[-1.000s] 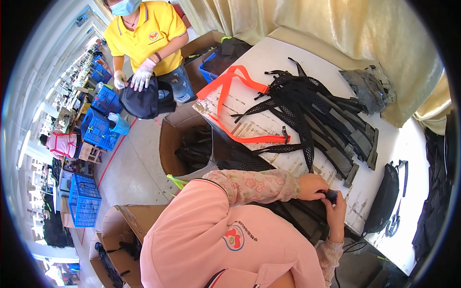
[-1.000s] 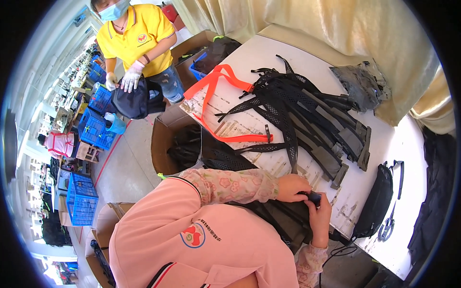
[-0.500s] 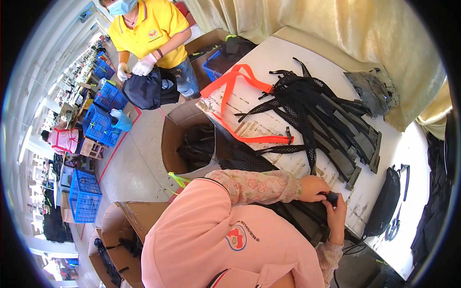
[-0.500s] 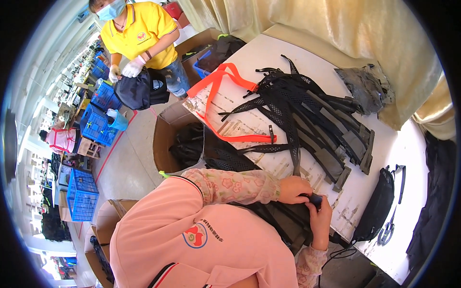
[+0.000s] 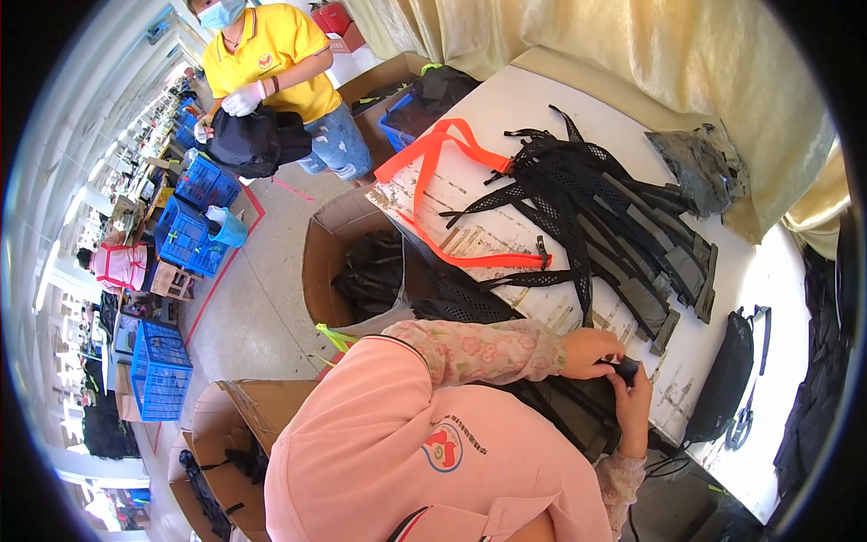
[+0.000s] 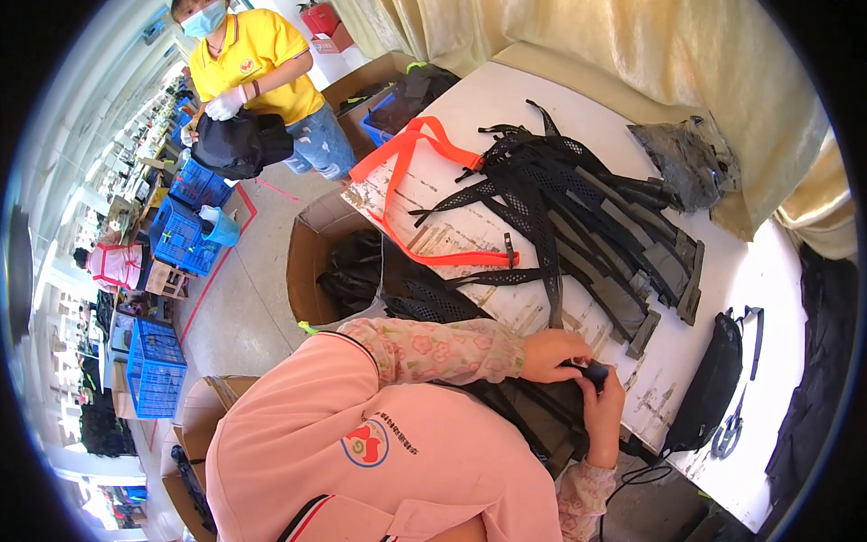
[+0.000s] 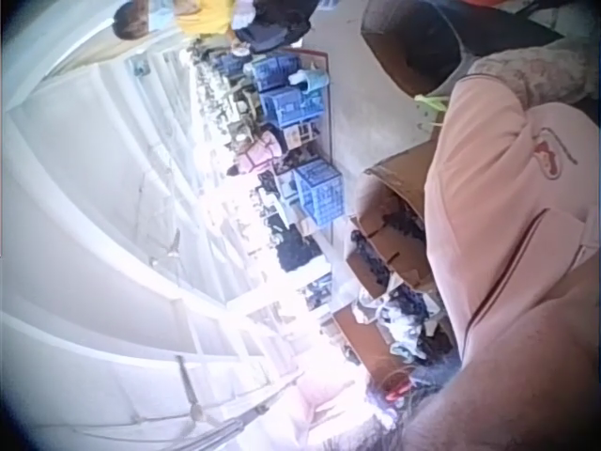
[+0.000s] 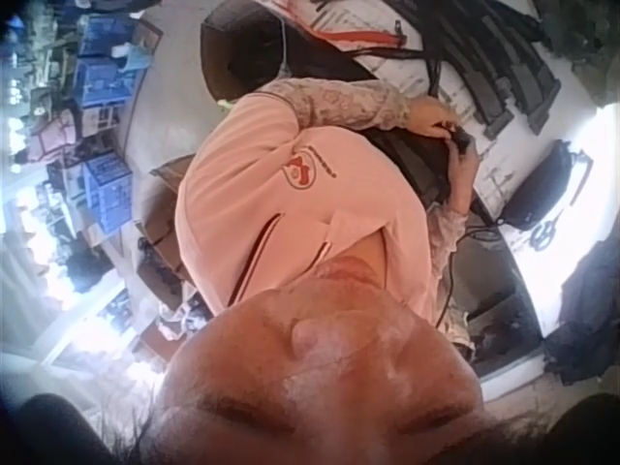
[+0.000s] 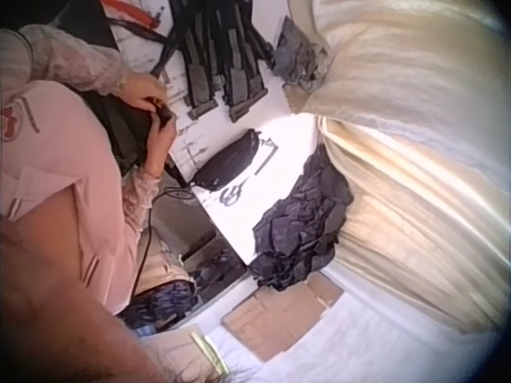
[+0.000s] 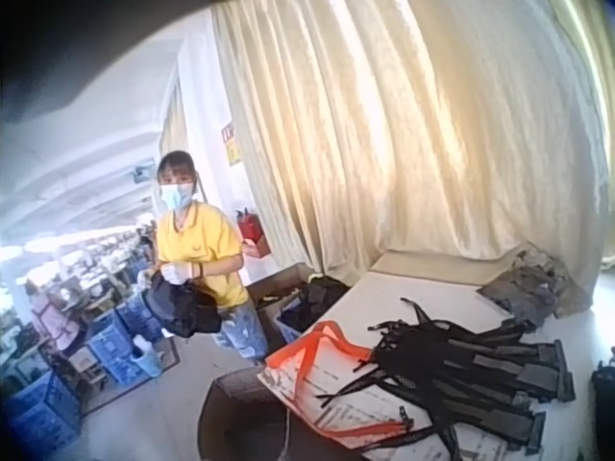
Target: Inspecting and organizing industrial mesh straps on a work table.
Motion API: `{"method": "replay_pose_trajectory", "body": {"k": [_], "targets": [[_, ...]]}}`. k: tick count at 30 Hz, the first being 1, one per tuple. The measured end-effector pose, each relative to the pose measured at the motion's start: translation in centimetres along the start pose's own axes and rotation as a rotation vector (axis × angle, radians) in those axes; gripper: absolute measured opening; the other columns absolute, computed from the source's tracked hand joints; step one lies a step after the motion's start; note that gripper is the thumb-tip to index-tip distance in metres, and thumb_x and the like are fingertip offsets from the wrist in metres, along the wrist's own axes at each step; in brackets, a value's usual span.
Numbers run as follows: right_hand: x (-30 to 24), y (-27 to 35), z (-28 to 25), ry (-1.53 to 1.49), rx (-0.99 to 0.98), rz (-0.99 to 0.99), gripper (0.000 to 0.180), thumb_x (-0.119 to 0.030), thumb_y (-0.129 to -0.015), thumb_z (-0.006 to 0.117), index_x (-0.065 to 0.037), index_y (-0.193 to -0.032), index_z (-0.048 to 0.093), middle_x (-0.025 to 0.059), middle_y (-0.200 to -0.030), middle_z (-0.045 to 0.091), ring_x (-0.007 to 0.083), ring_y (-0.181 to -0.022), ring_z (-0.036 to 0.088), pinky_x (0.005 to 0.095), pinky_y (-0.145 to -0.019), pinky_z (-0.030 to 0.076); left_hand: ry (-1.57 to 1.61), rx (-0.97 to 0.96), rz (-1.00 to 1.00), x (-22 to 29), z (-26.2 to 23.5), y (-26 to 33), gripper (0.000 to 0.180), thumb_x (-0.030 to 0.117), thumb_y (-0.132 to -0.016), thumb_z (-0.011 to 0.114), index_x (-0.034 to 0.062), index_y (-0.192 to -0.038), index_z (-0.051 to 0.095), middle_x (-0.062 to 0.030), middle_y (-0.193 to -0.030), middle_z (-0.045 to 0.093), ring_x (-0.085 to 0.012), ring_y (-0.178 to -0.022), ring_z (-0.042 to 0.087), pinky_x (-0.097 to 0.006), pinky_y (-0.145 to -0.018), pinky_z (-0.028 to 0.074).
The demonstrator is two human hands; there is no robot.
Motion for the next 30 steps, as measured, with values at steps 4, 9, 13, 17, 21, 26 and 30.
{"method": "replay_pose_trajectory", "body": {"k": [4, 9, 13, 17, 21, 26, 30], "targets": [[2.1, -0.2, -0.3, -0.062, 0.047, -0.002, 0.022, -0.005, -0.082, 0.065, 0.002, -0.101, 0.056, 0.0094, -0.085, 0.064, 0.0135, -0.078, 0.058, 0.0278, -0.07, 0.046, 0.034, 0.206, 0.102, 2.4, -2.6, -0.2, 0.022, 0.01, -0.078, 0.064, 0.0065, -0.1, 0.058, -0.012, -0.092, 0.055, -0.0322, -0.088, 0.053, -0.04, -0.072, 0.045], [3.6, -0.7, -0.4, -0.207, 0.128, 0.009, 0.021, -0.004, -0.082, 0.063, 0.002, -0.101, 0.058, 0.0086, -0.088, 0.064, 0.015, -0.08, 0.057, 0.029, -0.075, 0.047, 0.476, 0.061, 0.077, 7.7, -6.3, 0.0, 0.009, 0.007, -0.085, 0.061, 0.0048, -0.093, 0.064, -0.0088, -0.085, 0.061, -0.0247, -0.076, 0.059, -0.034, -0.068, 0.047], [6.2, -1.1, -0.2, -0.327, 0.119, 0.13, 0.023, -0.008, -0.083, 0.064, 0.002, -0.103, 0.059, 0.0067, -0.091, 0.064, 0.0139, -0.084, 0.056, 0.0277, -0.078, 0.046, 0.769, -0.168, 0.352, 15.7, -12.7, 1.0, 0.014, 0.006, -0.081, 0.065, 0.004, -0.095, 0.066, -0.0101, -0.093, 0.062, -0.0164, -0.072, 0.058, -0.031, -0.064, 0.046], [5.9, -2.0, -0.5, -0.253, 0.113, 0.067, 0.024, -0.008, -0.083, 0.065, 0.002, -0.104, 0.06, 0.0044, -0.091, 0.064, 0.0129, -0.083, 0.056, 0.0271, -0.077, 0.046, 0.837, -0.377, 0.844, 20.8, -15.4, 2.6, 0.019, 0.02, -0.091, 0.056, 0.0066, -0.102, 0.064, -0.0129, -0.102, 0.061, -0.0181, -0.079, 0.059, -0.037, -0.066, 0.047], [5.9, -1.9, -0.5, -0.331, 0.129, 0.105, 0.023, -0.008, -0.083, 0.066, 0.002, -0.104, 0.061, 0.0031, -0.092, 0.064, 0.011, -0.083, 0.056, 0.0259, -0.077, 0.046, 0.768, -0.166, 1.132, 23.0, -14.6, 1.6, 0.029, 0.006, -0.094, 0.047, 0.0102, -0.116, 0.065, -0.0228, -0.102, 0.061, -0.0175, -0.06, 0.054, -0.024, -0.045, 0.031], [6.5, -1.6, -0.7, -0.322, 0.135, 0.121, 0.024, -0.008, -0.083, 0.065, 0.001, -0.105, 0.061, 0.0032, -0.094, 0.065, 0.0106, -0.085, 0.057, 0.0253, -0.079, 0.046, 0.969, -0.315, 0.812, 23.4, -15.9, -0.6, 0.025, 0.019, -0.092, 0.056, 0.0202, -0.115, 0.067, 0.0027, -0.057, 0.032, -0.0101, -0.041, 0.032, -0.025, -0.042, 0.025], [4.7, -1.0, -1.4, -0.269, 0.183, 0.139, 0.022, -0.008, -0.083, 0.065, 0.001, -0.102, 0.061, 0.0056, -0.089, 0.065, 0.0119, -0.08, 0.058, 0.0265, -0.074, 0.047, 1.068, -0.354, 0.805, 21.9, -15.4, -0.9, 0.027, 0.01, -0.094, 0.049, 0.0167, -0.114, 0.066, 0.0039, -0.057, 0.035, -0.0088, -0.041, 0.034, -0.025, -0.043, 0.028]]}}
Point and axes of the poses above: each hand's wrist, its own y-axis away from the middle knuckle, its own z-axis out of the palm, x = y × z, the point moved 4 cm from there along -y, towards the middle knuckle
